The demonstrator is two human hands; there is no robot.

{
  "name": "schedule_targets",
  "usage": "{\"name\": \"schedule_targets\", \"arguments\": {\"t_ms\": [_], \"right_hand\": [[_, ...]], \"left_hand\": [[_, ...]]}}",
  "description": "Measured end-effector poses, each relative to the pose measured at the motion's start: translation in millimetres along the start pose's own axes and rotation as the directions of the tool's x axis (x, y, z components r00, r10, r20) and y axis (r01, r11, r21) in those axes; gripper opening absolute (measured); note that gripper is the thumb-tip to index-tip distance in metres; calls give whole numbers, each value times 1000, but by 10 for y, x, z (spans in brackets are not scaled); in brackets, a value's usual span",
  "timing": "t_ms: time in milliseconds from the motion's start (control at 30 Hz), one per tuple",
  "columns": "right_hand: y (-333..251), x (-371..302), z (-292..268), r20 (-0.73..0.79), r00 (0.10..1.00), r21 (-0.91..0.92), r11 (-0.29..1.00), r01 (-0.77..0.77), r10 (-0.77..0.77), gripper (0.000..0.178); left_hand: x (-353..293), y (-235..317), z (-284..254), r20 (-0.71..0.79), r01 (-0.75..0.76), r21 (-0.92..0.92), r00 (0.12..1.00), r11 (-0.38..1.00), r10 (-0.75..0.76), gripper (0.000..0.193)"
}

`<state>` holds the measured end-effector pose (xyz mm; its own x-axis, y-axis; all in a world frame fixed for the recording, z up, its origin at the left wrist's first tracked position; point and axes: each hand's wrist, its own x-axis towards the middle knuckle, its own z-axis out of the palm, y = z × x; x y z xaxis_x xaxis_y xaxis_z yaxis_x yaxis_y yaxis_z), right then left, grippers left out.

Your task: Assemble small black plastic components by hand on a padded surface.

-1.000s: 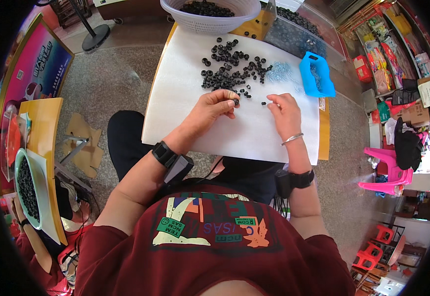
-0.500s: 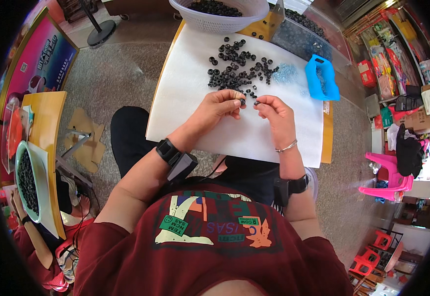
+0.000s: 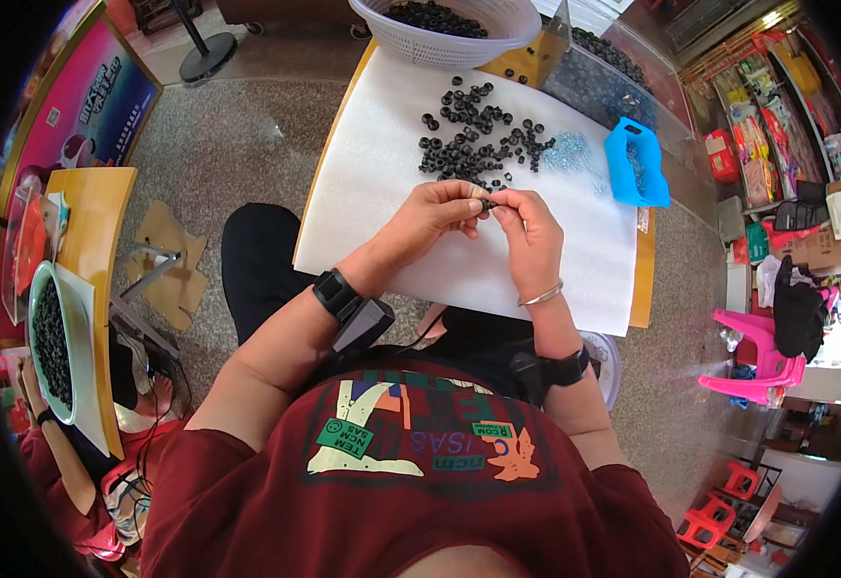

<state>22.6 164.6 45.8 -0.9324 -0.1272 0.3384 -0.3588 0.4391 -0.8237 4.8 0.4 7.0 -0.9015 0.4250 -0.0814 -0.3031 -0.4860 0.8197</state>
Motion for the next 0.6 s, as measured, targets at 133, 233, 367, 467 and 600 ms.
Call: {"name": "schedule_targets", "arguments": {"t_ms": [133, 233, 367, 467, 600], "right_hand": [[32, -17, 37, -33, 992, -108, 987, 117, -121, 13], [55, -24, 54, -42, 986, -91, 983, 156, -161, 15], [46, -34, 32, -5, 997, -18, 997, 76, -76, 14], [76, -29, 5, 17, 995, -71, 992, 101, -100, 13], [76, -67, 45, -43, 997, -70, 996, 62, -65, 12]], "left_hand": [[19, -28, -4, -1, -8, 41, 1000, 999, 8, 18], [32, -73, -33, -3, -31, 74, 1000, 997, 31, 18], [34, -100, -38, -21, -68, 106, 997, 992, 70, 17], [35, -73, -8, -2, -63, 189, 998, 980, 65, 17], [26, -45, 12, -13, -59, 234, 998, 970, 63, 17]]}}
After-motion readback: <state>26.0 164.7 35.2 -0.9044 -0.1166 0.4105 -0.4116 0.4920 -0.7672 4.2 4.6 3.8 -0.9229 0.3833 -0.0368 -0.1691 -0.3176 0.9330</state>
